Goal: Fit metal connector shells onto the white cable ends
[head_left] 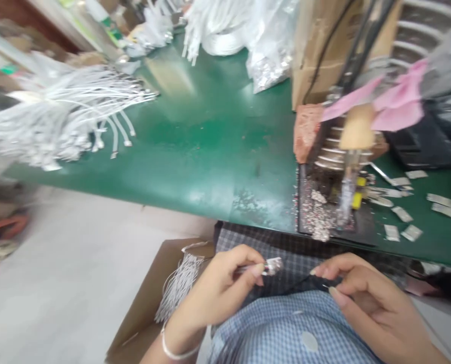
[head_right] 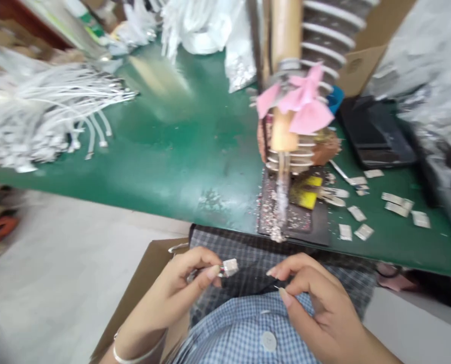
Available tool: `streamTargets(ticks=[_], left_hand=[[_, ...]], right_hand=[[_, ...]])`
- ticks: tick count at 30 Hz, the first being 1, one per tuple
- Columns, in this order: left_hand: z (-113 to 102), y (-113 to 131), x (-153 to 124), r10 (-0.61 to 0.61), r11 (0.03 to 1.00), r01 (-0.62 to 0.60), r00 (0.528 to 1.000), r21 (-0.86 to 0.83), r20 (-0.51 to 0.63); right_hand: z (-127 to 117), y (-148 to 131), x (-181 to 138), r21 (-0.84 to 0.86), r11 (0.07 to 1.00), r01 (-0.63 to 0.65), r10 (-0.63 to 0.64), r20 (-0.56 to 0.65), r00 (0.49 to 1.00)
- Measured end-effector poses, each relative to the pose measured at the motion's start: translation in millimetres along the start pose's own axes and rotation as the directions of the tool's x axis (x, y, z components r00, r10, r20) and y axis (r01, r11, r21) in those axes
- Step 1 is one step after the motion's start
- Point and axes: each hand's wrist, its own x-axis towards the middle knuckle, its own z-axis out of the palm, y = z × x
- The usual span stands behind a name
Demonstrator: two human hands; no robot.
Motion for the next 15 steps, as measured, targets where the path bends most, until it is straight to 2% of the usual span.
streamTargets(ticks=[1,3,5,8,11,15], left_hand=[[-11.0,-7.1,-12.5,-0.048,0.999,0.050,0.995,0.019,-0.087],[-32.3,-22.5,-42.1,-0.146,0.985,0.164,0.950,0.044,-0.275],[-50.7,-37.8,-73.9,-0.233,0.953,0.293,0.868,0.074,-0.438],[-71.9,-60.0,-114.7,-0.353,0.840,0.527,0.714,0.131,-0.605],[-87.7,-88.9,-139.3,-0.428,0.728,0.674,0.589,0.125,-0.685],[-97.6,-147.4,-153.9,-0.550,0.592,0.802,0.469,0.073,-0.691]], right_hand=[[2.3,5.6,-3.7,-0.005,1.000,-0.013,0.013,0.013,1.000],[7.9,18.5,-11.1,-0.022,0.999,-0.040,0.040,0.035,0.999],[14.2,32.3,-18.0,-0.056,0.997,-0.056,0.059,0.055,0.997],[22.9,49.7,-25.3,-0.136,0.990,-0.031,0.048,0.121,0.992],[29.2,58.5,-26.4,-0.202,0.979,0.021,0.013,0.167,0.986],[33.9,61.8,-23.0,-0.262,0.962,0.079,-0.032,0.180,0.983]])
